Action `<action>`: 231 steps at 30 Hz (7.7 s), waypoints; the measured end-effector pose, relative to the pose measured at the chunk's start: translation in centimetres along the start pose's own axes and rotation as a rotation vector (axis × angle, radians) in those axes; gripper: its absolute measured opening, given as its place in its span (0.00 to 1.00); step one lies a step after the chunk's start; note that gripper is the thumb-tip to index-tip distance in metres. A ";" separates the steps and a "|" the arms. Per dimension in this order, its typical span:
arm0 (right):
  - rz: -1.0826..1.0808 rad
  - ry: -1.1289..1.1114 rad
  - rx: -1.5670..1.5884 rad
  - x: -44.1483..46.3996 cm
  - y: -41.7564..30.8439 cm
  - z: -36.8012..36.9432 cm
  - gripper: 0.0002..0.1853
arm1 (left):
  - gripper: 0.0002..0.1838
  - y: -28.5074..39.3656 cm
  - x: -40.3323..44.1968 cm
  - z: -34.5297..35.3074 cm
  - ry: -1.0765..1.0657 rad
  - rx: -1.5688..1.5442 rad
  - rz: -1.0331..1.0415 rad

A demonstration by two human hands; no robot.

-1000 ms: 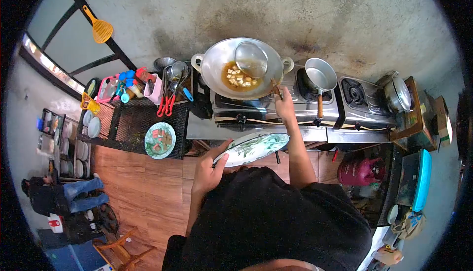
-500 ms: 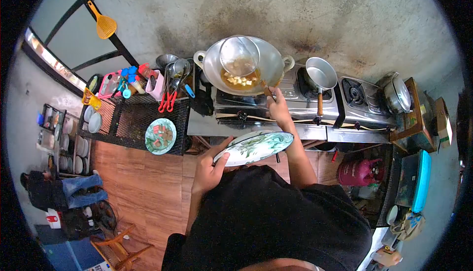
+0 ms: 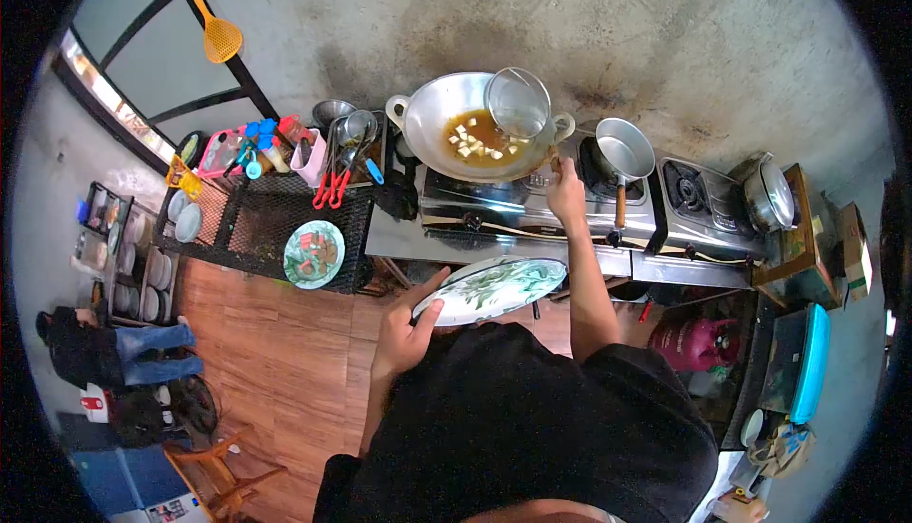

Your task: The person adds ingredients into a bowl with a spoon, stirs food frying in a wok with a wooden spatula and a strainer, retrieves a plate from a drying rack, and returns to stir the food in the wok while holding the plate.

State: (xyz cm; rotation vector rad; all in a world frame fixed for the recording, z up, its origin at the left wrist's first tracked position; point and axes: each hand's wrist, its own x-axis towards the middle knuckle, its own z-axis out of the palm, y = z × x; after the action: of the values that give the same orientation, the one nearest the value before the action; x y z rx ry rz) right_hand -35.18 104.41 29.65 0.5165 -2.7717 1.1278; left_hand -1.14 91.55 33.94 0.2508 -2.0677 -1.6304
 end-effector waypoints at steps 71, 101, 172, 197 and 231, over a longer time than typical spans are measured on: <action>-0.306 -0.371 -0.497 4.3 -1.8 2.7 0.13 | 0.18 -0.5 -1.0 -0.2 -0.068 -0.104 -0.046; -0.128 -0.447 -0.483 2.1 -7.1 5.3 0.15 | 0.18 2.8 1.5 -5.6 -0.092 -0.002 0.243; 0.058 -0.122 -0.581 0.8 -7.4 6.9 0.15 | 0.19 -1.3 2.3 -15.3 -0.251 -0.128 0.146; 0.094 0.015 0.036 -1.7 -6.8 7.9 0.22 | 0.19 -2.3 3.2 -15.5 -0.272 -0.179 0.161; 0.126 0.125 -0.078 -1.2 -5.4 9.4 0.18 | 0.20 -1.8 2.8 -16.3 -0.309 -0.220 0.101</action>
State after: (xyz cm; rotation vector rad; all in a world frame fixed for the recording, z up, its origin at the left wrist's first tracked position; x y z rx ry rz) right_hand -31.90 94.60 26.16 0.2566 -2.7584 1.0319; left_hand 4.10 75.82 35.68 -0.1895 -2.0529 -1.9107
